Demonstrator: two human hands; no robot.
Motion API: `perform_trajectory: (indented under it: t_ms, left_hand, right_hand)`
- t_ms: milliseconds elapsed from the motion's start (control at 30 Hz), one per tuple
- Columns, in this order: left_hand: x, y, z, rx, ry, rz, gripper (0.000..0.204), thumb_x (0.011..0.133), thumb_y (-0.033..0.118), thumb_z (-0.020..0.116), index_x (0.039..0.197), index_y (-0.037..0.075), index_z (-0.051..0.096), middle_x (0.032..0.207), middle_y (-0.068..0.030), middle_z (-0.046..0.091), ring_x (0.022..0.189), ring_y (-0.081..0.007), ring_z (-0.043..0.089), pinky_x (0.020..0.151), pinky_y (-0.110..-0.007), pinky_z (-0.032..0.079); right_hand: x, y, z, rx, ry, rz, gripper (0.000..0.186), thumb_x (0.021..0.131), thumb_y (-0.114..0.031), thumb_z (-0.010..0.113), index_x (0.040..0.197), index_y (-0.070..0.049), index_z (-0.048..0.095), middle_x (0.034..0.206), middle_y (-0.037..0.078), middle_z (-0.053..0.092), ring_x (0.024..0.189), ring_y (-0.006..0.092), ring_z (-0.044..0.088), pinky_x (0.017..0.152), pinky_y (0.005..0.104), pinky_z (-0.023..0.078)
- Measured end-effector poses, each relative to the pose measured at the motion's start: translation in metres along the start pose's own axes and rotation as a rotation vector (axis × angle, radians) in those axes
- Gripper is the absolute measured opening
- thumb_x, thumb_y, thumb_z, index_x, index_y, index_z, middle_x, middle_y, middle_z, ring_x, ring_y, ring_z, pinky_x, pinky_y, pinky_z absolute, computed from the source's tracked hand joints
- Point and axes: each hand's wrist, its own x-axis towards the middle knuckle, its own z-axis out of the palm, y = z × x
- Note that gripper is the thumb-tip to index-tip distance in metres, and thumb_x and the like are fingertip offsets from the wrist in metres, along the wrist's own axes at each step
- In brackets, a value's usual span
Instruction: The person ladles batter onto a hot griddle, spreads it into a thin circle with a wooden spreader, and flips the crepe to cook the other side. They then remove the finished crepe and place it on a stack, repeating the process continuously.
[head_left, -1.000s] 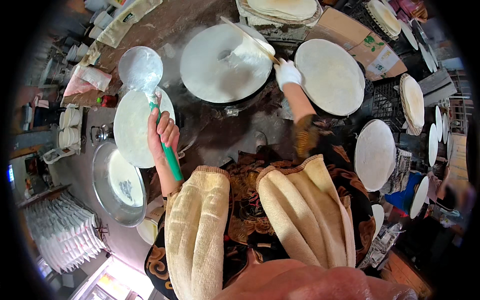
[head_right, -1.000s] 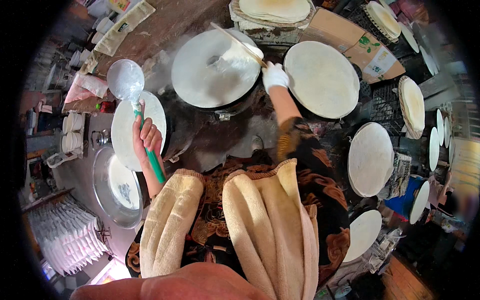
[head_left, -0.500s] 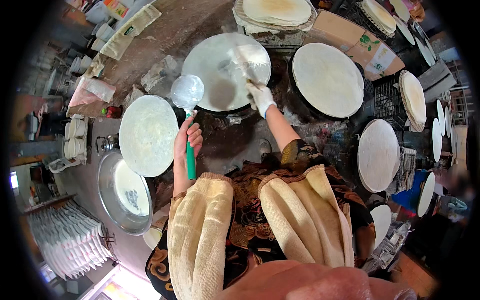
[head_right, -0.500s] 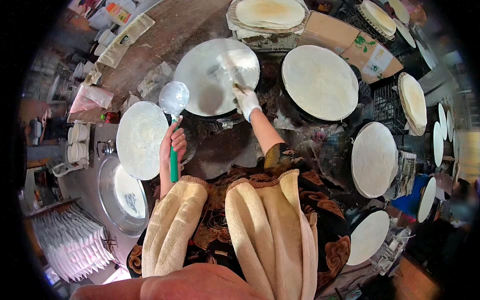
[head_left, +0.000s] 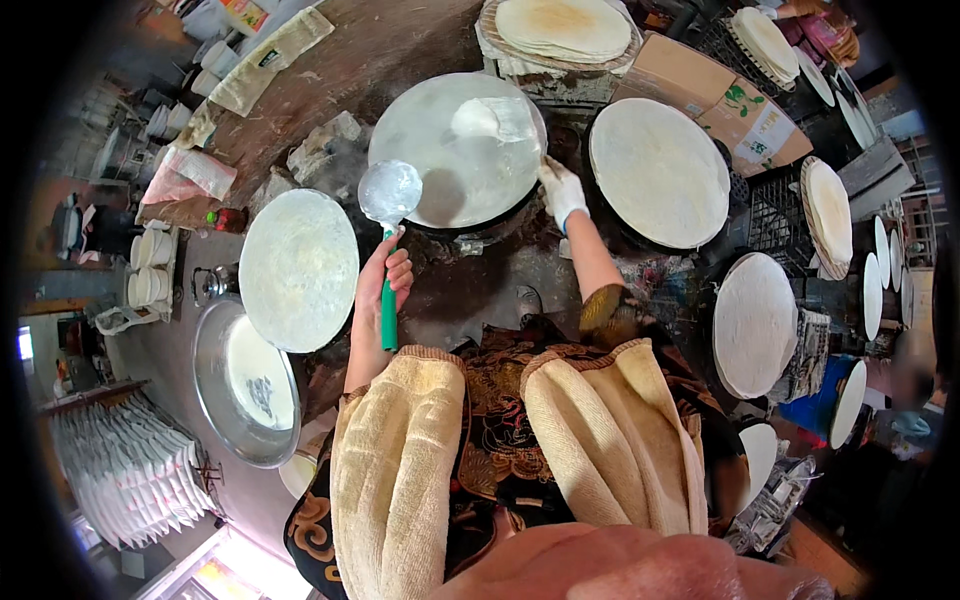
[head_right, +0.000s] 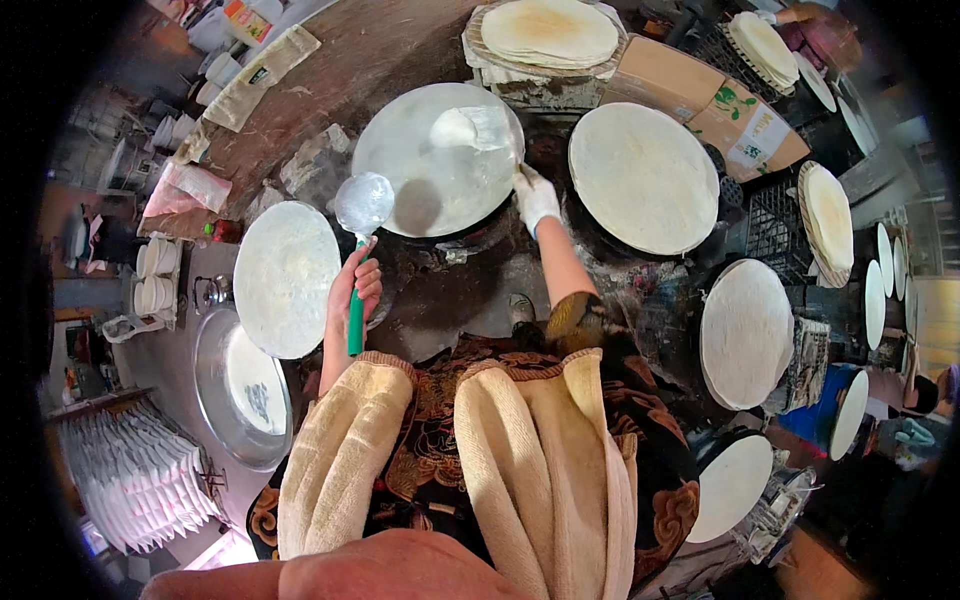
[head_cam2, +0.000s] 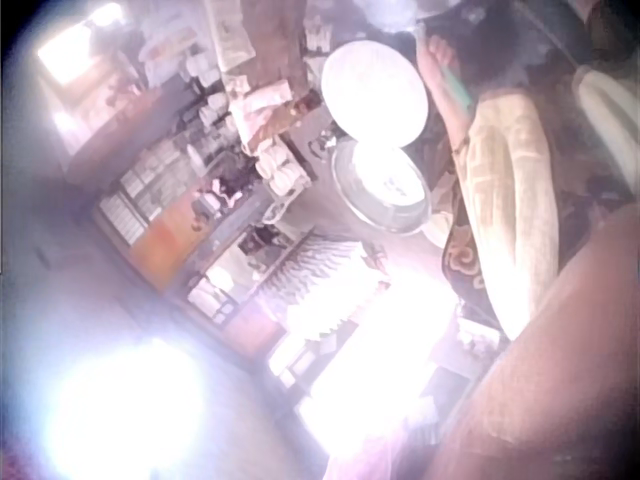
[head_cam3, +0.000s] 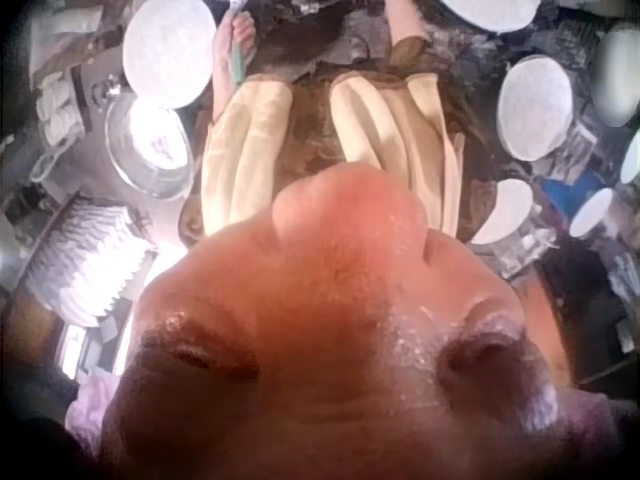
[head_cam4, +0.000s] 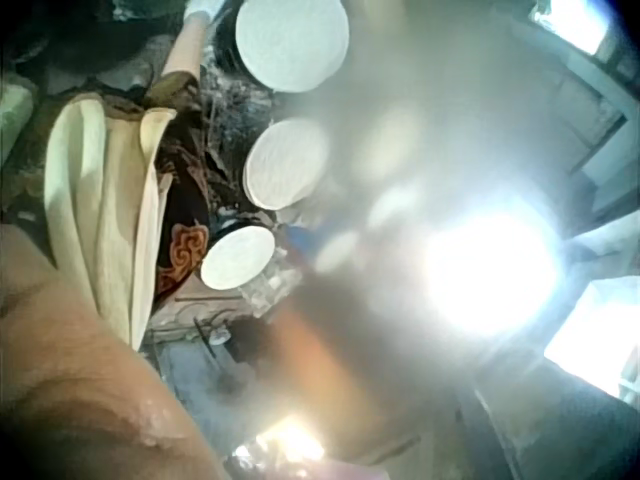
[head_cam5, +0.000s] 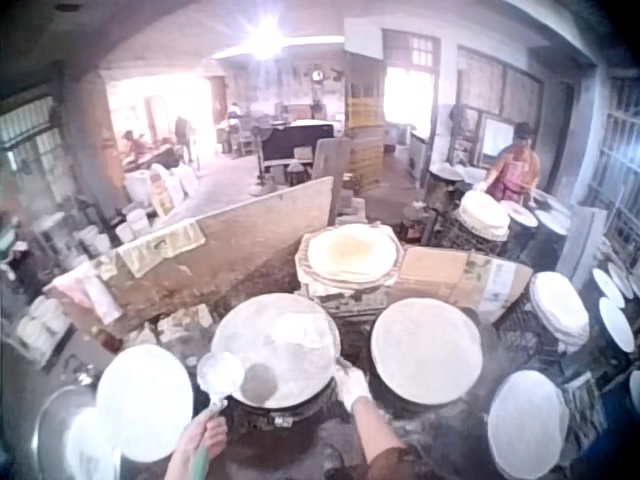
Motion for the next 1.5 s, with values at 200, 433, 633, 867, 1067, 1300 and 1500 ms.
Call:
perform_trajectory:
  t_ms: [200, 433, 633, 867, 1067, 1300, 1500]
  left_hand:
    - [0.021, -0.002, -0.001, -0.045, 0.047, -0.015, 0.022, 0.097, 0.02, 0.047, 0.114, 0.006, 0.051, 0.057, 0.003, 0.037, 0.042, -0.0067, 0.035, 0.033, -0.02, 0.03]
    - [0.061, 0.026, -0.013, 0.049, 0.086, -0.073, 0.016, 0.095, 0.018, 0.049, 0.083, 0.007, 0.046, 0.057, 0.0028, 0.037, 0.045, -0.0079, 0.036, 0.038, -0.021, 0.031]
    - [0.132, 0.039, -0.01, 0.214, 0.25, 0.007, 0.022, 0.095, 0.014, 0.048, 0.075, 0.009, 0.038, 0.057, 0.0024, 0.038, 0.041, -0.009, 0.034, 0.036, -0.022, 0.031]
    - [0.153, 0.007, 0.011, 0.522, 0.334, 0.275, 0.01, 0.09, 0.012, 0.049, 0.091, 0.003, 0.046, 0.062, -0.0041, 0.047, 0.046, -0.0137, 0.045, 0.041, -0.026, 0.04]
    - [0.169, -0.01, 0.015, 0.755, 0.332, 0.44, 0.016, 0.087, 0.012, 0.048, 0.095, -0.002, 0.047, 0.064, -0.0074, 0.051, 0.046, -0.0165, 0.048, 0.04, -0.03, 0.042]
    - [0.174, -0.019, 0.022, 0.601, 0.347, 0.38, 0.013, 0.088, 0.014, 0.049, 0.092, 0.002, 0.046, 0.064, -0.0043, 0.047, 0.048, -0.0143, 0.046, 0.04, -0.028, 0.042]
    - [0.158, 0.021, 0.009, -0.359, -0.088, -0.142, 0.026, 0.093, 0.013, 0.045, 0.068, 0.01, 0.038, 0.055, 0.0021, 0.039, 0.043, -0.0099, 0.037, 0.037, -0.023, 0.034]
  right_hand:
    - [0.003, -0.02, 0.004, -0.254, -0.286, 0.097, 0.042, 0.091, -0.032, 0.055, 0.13, -0.016, 0.054, 0.066, -0.002, 0.048, 0.05, 0.0065, 0.039, 0.044, 0.0218, 0.033]
    - [0.023, -0.044, -0.014, -0.32, -0.248, 0.097, 0.043, 0.093, -0.028, 0.052, 0.134, -0.014, 0.05, 0.067, -0.003, 0.046, 0.051, 0.0078, 0.037, 0.044, 0.0244, 0.031]
    - [-0.006, -0.016, -0.039, -0.323, -0.462, 0.162, 0.047, 0.091, -0.03, 0.055, 0.135, -0.014, 0.049, 0.064, -0.003, 0.047, 0.05, 0.0055, 0.039, 0.042, 0.021, 0.03]
    - [-0.087, 0.05, 0.024, 0.136, 0.089, 0.133, 0.04, 0.093, -0.032, 0.053, 0.131, -0.019, 0.051, 0.065, -0.002, 0.049, 0.047, 0.0077, 0.04, 0.039, 0.0243, 0.033]
    - [-0.101, 0.022, 0.077, 0.103, -0.208, 0.264, 0.042, 0.093, -0.031, 0.05, 0.131, -0.014, 0.05, 0.064, -0.001, 0.049, 0.045, 0.0088, 0.04, 0.039, 0.0243, 0.033]
    - [-0.081, 0.011, 0.053, -0.081, -0.17, 0.192, 0.044, 0.093, -0.035, 0.048, 0.134, -0.019, 0.05, 0.073, 0.003, 0.058, 0.049, 0.0112, 0.046, 0.04, 0.0254, 0.037]
    - [-0.095, -0.007, 0.067, 0.001, -0.225, 0.233, 0.043, 0.091, -0.034, 0.054, 0.129, -0.013, 0.053, 0.067, 0.003, 0.052, 0.045, 0.0103, 0.041, 0.037, 0.025, 0.032]
